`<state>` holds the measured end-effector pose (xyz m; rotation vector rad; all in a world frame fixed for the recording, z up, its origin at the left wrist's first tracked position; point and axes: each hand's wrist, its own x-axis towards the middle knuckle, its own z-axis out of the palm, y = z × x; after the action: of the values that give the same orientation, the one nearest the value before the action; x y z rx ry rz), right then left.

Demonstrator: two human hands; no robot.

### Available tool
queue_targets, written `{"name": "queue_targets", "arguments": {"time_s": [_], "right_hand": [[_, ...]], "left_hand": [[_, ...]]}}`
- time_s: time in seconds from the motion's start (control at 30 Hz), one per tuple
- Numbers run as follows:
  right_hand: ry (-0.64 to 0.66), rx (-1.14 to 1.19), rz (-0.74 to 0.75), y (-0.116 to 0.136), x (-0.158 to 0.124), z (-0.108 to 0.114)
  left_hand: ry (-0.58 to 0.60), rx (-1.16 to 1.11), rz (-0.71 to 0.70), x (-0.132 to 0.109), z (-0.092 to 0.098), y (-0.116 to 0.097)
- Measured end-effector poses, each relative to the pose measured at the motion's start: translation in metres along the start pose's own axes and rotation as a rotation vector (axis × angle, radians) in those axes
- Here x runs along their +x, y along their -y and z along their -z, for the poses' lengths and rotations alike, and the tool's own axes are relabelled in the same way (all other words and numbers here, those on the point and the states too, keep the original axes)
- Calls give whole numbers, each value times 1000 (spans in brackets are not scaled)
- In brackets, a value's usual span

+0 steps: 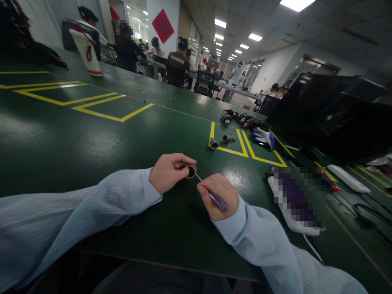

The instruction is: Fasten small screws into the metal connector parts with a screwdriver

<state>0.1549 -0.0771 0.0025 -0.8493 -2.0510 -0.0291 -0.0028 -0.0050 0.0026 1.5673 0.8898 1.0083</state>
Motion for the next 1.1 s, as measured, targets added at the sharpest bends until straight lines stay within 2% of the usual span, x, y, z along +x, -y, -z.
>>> {"name": "queue_targets", "arguments": {"time_s": [0.1, 0.2, 0.23, 0.3, 0.4, 0.47, 0.57, 0.77, 0.97, 1.1], "right_hand": [[-10, 33, 28, 4, 1, 5], [-63, -2, 65, -3, 0, 5], [-83, -33, 66, -9, 0, 4], [-99, -100, 22, -26, 0, -2], [-55, -302, -149, -57, 5, -11], [-44, -356, -203, -78, 12, -16], [-22, -415, -280, -104, 28, -23], [51, -494, -435, -133, 52, -38], [78, -578, -607, -142, 56, -39], [86, -601, -691, -150, 54, -38]], "left_hand": [[-70, 46, -47, 9, 4, 4], [-219, 115, -146, 33, 22, 16], [-257, 140, -157, 43, 33, 22], [-378, 358, -214, 65, 59, 33], [-396, 745, -190, 91, 101, 42], [-434, 785, -166, 99, 123, 42], [-433, 813, -141, 101, 146, 37], [-419, 878, -102, 104, 166, 37], [-369, 972, -35, 105, 167, 35], [-391, 1014, 25, 111, 167, 36]]}}
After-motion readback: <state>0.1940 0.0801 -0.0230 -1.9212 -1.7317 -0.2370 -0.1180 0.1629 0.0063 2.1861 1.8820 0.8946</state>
